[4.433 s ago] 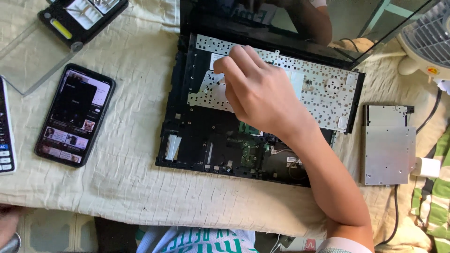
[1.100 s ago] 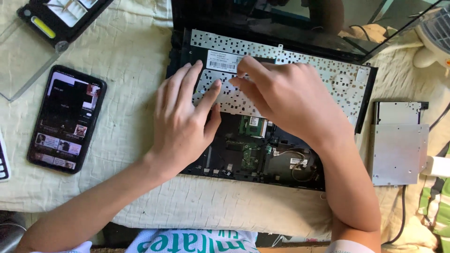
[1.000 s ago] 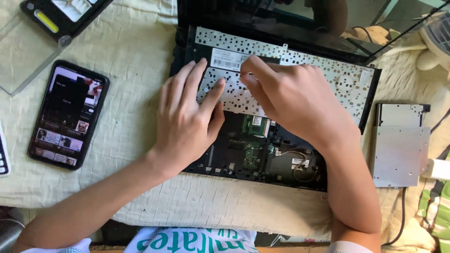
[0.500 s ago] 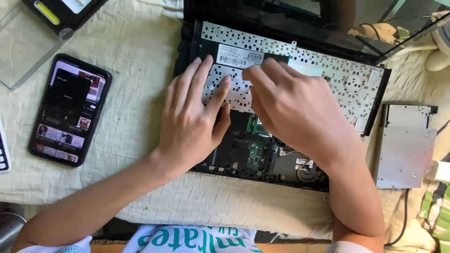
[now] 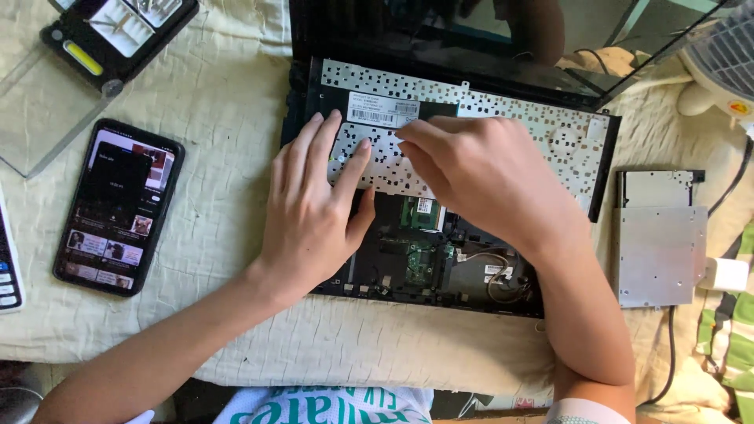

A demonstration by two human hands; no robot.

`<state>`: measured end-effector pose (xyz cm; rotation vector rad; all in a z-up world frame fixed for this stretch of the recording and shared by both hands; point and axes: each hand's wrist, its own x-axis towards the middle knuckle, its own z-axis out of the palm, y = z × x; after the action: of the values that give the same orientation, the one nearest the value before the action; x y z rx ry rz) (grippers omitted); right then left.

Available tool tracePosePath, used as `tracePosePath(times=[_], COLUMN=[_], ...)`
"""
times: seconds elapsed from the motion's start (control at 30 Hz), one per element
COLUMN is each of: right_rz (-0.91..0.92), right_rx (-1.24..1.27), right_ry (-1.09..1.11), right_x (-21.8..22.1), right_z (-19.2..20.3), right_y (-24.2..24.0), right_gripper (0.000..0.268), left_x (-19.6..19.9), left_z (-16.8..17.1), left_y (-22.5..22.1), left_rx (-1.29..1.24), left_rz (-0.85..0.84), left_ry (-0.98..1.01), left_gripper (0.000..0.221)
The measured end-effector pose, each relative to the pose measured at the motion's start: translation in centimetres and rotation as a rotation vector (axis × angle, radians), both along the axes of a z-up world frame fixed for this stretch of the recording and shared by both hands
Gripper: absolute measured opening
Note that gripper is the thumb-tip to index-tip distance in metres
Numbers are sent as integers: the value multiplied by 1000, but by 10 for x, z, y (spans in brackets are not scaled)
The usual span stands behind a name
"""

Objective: Replacing a laptop keyboard, involving the manipulation of the ribbon cable and seating the keyboard into the laptop body.

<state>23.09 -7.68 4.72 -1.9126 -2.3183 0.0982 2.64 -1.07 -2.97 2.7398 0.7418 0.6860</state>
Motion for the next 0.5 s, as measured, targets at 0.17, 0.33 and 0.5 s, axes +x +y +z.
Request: tracePosePath(times=[0.17,0.33,0.5], right_rz=[24,-22,-46], right_rx=[-37,-57,145], right_ry=[77,166,311], right_x=[1,11,33], right_z=[5,18,72], right_y=[0,-5,-38], right_gripper=[49,36,12], left_x=[-1,-1,-3], left_z=[1,4,7], left_y=[1,6,7], left_rx=[-58,-160,-129], left_rz=[-25,-18,-33], left_ry=[-10,70,76], left_gripper=[48,54,61])
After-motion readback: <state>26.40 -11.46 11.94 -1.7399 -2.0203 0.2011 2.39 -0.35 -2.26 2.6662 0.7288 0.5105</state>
